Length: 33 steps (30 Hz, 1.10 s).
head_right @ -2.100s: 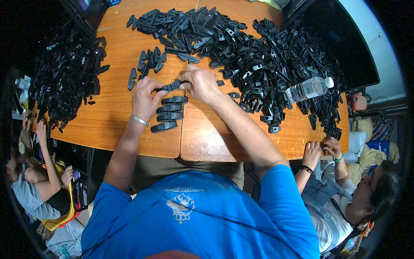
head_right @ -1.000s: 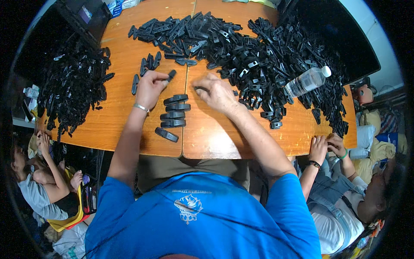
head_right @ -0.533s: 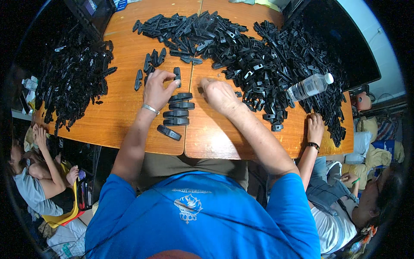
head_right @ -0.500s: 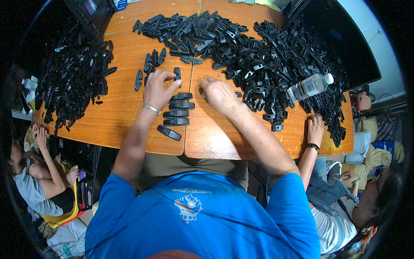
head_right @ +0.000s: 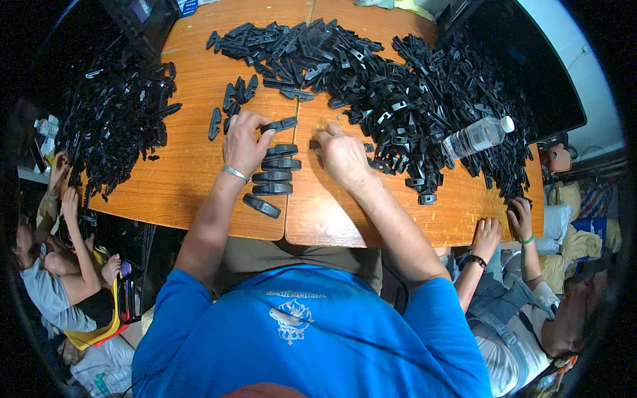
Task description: The person assembles plastic components by picking up plastic parts from piles, fitting them together by hand, and placing the assembled pieces on the table.
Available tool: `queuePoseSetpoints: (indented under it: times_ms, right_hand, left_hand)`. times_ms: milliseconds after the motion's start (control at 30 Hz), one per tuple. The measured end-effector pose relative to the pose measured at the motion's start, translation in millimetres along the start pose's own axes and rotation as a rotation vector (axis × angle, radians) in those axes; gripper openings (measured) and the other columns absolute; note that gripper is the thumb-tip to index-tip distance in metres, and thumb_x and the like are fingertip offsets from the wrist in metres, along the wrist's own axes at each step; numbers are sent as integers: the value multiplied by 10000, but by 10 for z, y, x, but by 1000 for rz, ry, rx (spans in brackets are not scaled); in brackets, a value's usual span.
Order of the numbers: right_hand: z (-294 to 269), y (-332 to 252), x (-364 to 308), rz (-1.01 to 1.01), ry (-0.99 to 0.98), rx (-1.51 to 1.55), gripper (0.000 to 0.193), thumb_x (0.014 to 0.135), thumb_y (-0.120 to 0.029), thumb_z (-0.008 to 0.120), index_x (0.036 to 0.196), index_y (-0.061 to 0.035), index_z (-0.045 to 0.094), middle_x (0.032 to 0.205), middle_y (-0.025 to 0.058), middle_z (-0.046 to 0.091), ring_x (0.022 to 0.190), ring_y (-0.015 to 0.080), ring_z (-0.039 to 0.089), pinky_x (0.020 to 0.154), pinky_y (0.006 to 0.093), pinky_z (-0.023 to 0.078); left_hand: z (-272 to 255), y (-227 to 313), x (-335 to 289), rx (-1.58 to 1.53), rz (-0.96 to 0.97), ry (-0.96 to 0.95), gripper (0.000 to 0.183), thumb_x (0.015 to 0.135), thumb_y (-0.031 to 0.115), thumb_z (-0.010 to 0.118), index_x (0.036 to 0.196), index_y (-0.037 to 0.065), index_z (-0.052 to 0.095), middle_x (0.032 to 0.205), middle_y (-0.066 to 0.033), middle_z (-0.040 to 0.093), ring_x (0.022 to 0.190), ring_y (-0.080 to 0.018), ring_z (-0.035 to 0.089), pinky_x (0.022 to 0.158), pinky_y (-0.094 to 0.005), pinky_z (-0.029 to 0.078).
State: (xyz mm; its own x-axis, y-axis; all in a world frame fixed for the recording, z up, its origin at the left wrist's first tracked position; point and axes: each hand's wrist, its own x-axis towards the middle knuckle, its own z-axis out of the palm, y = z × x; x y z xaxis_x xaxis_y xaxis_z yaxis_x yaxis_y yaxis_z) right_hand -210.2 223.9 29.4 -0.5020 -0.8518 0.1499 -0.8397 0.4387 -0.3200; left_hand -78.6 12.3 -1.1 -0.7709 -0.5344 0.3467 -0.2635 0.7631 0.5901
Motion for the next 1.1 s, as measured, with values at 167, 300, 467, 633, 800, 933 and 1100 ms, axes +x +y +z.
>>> queuePoseSetpoints:
  times_ms: [167,300,467,633,800,933,1100]
  right_hand:
    - [41,71,-8,-10,85,125,335,862,-89,852,1189,-46,789,1132,150,704,952,381,747,845,473,613]
    - [-55,-82,232,53,93,246,313,834,-81,886,1134,-42,805,1047,154,710,942,370,740,826,464,594]
    - [198,-62,471,6,175,259,282,825,-80,897,1091,-43,811,1007,148,721,936,372,740,822,465,585]
    - [221,95,497,-49,163,225,305,783,-65,927,1065,-42,812,1000,132,717,878,349,736,755,438,581]
    - [384,196,784,-293,110,205,323,763,-116,925,1055,-51,803,999,127,714,911,359,730,774,467,572]
    - [356,165,880,-287,102,178,333,799,-162,929,1090,-50,810,997,112,726,920,343,734,788,453,584]
    - [316,195,696,-178,-190,359,330,916,-231,879,1191,-61,813,1108,124,749,895,263,746,811,379,597]
  left_hand:
    - [16,-26,6,-47,42,6,184,907,146,847,1057,77,766,1081,-90,687,1086,-326,622,925,-442,541]
    - [11,-32,5,-52,48,-15,194,896,138,855,1057,77,767,1076,-88,685,1080,-325,623,922,-439,540]
    - [15,-28,-9,-77,58,-18,200,878,132,861,1048,73,775,1064,-85,687,1065,-327,627,905,-440,543]
    - [32,-19,-11,-78,57,-20,170,867,122,859,1017,93,785,1046,-90,690,1061,-339,632,911,-448,545]
    - [155,-141,71,-113,170,5,169,860,75,848,1002,40,762,994,-116,680,1042,-342,649,934,-442,534]
    - [140,-125,94,-140,80,-44,170,877,69,838,1014,13,757,980,-114,672,1032,-310,668,916,-415,544]
    - [-148,-222,36,-213,138,-240,269,905,124,833,1148,27,773,1111,-138,711,1105,-316,678,968,-410,548]
